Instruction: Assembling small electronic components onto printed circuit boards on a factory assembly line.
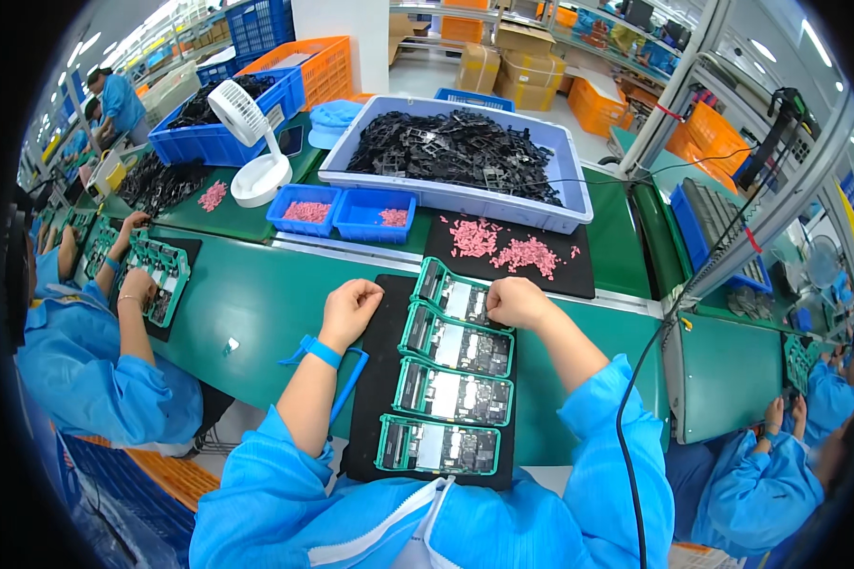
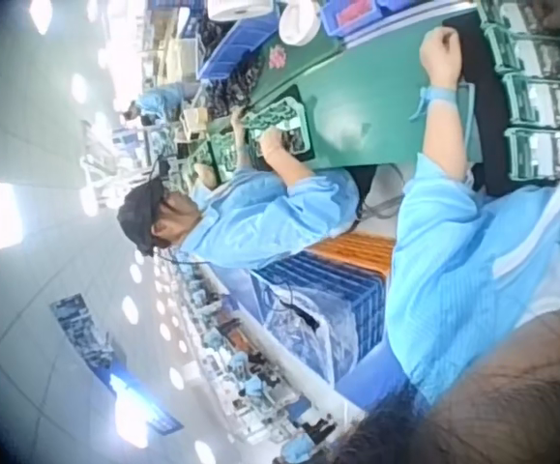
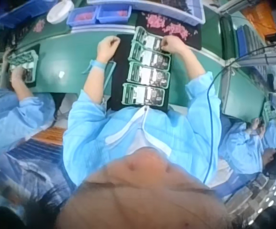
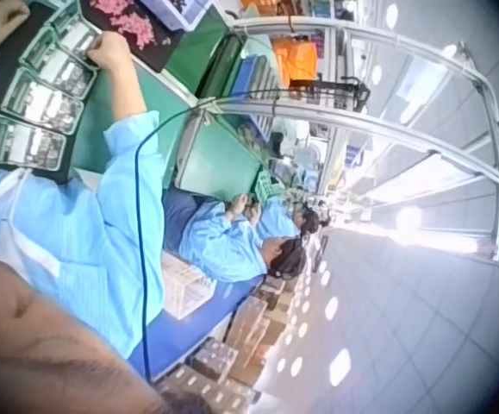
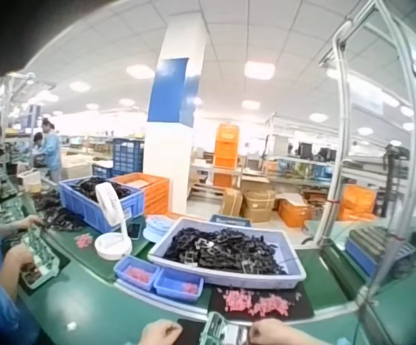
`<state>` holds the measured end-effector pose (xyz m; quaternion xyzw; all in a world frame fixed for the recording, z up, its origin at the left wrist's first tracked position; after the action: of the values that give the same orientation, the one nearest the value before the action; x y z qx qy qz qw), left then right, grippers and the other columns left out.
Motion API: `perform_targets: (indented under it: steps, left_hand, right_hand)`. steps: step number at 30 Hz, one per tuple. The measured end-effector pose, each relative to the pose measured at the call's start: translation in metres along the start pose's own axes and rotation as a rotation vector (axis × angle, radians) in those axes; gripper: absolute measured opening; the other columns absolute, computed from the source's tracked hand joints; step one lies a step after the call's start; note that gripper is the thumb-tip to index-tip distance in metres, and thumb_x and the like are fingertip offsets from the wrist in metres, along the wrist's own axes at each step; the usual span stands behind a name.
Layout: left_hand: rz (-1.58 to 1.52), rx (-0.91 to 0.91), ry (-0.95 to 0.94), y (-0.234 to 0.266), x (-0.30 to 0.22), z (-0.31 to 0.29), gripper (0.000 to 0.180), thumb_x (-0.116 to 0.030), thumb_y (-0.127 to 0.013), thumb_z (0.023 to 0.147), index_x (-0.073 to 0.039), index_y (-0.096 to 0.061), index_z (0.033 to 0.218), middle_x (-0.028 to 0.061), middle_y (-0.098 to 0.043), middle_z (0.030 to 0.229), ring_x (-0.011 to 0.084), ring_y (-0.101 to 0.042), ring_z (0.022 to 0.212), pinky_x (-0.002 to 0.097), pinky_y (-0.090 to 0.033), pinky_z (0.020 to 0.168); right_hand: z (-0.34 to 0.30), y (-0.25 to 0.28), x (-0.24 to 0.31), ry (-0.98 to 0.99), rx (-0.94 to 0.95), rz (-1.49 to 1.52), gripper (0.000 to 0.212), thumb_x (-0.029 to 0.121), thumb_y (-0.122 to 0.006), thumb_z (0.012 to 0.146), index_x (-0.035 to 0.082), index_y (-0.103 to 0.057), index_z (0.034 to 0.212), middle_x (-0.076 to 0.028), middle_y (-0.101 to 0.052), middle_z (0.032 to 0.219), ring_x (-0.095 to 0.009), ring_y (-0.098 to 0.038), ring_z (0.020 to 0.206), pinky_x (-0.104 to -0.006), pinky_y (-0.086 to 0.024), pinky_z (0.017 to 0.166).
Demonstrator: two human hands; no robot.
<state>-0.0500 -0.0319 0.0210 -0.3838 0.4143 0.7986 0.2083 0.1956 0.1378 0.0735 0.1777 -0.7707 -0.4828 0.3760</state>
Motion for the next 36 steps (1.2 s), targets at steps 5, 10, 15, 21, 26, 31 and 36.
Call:
perform_targets:
  steps: [5,10,15,21,26,31,36]
  left_hand:
    - [0.039,0.014,-0.001,-0.001,0.0,-0.001,0.008,-0.009,-0.067,0.08,-0.003,-0.067,0.086,0.0071,-0.064,0.077,0.0145,-0.058,0.062,0.0272,-0.047,0.058]
    - [0.0,-0.03,-0.008,0.003,0.007,-0.001,0.007,-0.011,-0.067,0.079,-0.006,-0.067,0.083,0.0071,-0.063,0.075,0.0193,-0.059,0.062,0.0313,-0.048,0.058]
    - [-0.045,-0.1,0.018,-0.003,0.003,0.002,0.008,-0.01,-0.067,0.08,-0.004,-0.067,0.085,0.0095,-0.064,0.076,0.0181,-0.06,0.063,0.0302,-0.048,0.059]
    - [-0.127,-0.095,0.157,0.002,0.009,0.001,0.013,-0.011,-0.066,0.085,-0.001,-0.067,0.093,0.0039,-0.067,0.078,0.0081,-0.062,0.07,0.0235,-0.05,0.064]
    - [-0.161,-0.098,0.158,-0.002,0.007,0.003,0.012,-0.011,-0.066,0.084,-0.001,-0.067,0.091,0.0053,-0.067,0.078,0.0092,-0.062,0.068,0.0243,-0.05,0.063]
    - [-0.108,-0.106,0.13,0.0,0.004,0.002,0.012,-0.012,-0.066,0.084,-0.001,-0.067,0.089,0.009,-0.067,0.08,0.0141,-0.064,0.068,0.0274,-0.051,0.064]
    - [-0.018,-0.11,0.04,-0.007,0.026,0.001,0.014,-0.015,-0.063,0.085,-0.001,-0.066,0.088,0.0136,-0.066,0.081,0.0222,-0.064,0.073,0.0321,-0.051,0.069]
  right_hand:
    - [-0.019,-0.009,-0.002,0.025,-0.203,0.148,0.01,0.012,-0.07,0.07,0.004,-0.066,0.075,-0.01,-0.067,0.074,-0.024,-0.065,0.069,-0.0356,-0.051,0.064]
    - [-0.031,-0.019,-0.016,-0.043,-0.607,0.374,0.016,0.017,-0.069,0.075,0.003,-0.064,0.08,-0.012,-0.065,0.075,-0.024,-0.064,0.069,-0.034,-0.05,0.064]
    - [-0.051,-0.03,-0.053,-0.407,-0.448,0.801,0.034,0.023,-0.065,0.084,-0.005,-0.06,0.103,-0.014,-0.066,0.086,-0.02,-0.066,0.074,-0.0312,-0.055,0.064]
    - [-0.042,-0.026,-0.027,-0.422,-0.265,0.773,0.05,0.041,-0.07,0.081,-0.006,-0.064,0.095,-0.008,-0.064,0.08,-0.014,-0.06,0.066,-0.0264,-0.05,0.059]
    - [-0.034,-0.045,-0.019,-0.24,-0.471,1.044,0.041,0.022,-0.08,0.073,-0.003,-0.06,0.1,-0.01,-0.065,0.093,-0.016,-0.061,0.08,-0.03,-0.049,0.071]
    - [-0.05,-0.053,-0.014,-0.175,-0.496,1.465,0.035,0.007,-0.073,0.077,-0.006,-0.054,0.104,-0.014,-0.064,0.097,-0.02,-0.064,0.084,-0.0342,-0.053,0.076]
    - [-0.109,-0.07,-0.056,-0.198,-0.802,1.602,0.032,0.003,-0.073,0.077,-0.004,-0.055,0.103,-0.012,-0.064,0.096,-0.019,-0.063,0.082,-0.0321,-0.052,0.077]
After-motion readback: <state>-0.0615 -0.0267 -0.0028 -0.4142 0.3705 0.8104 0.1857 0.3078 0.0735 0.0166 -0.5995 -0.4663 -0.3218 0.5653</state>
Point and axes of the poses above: each hand's wrist, its own z-axis towards the middle knuckle, its own y-axis out of the back of the hand, x = y × z, the point moved 2 cm from there along z, towards the middle knuckle
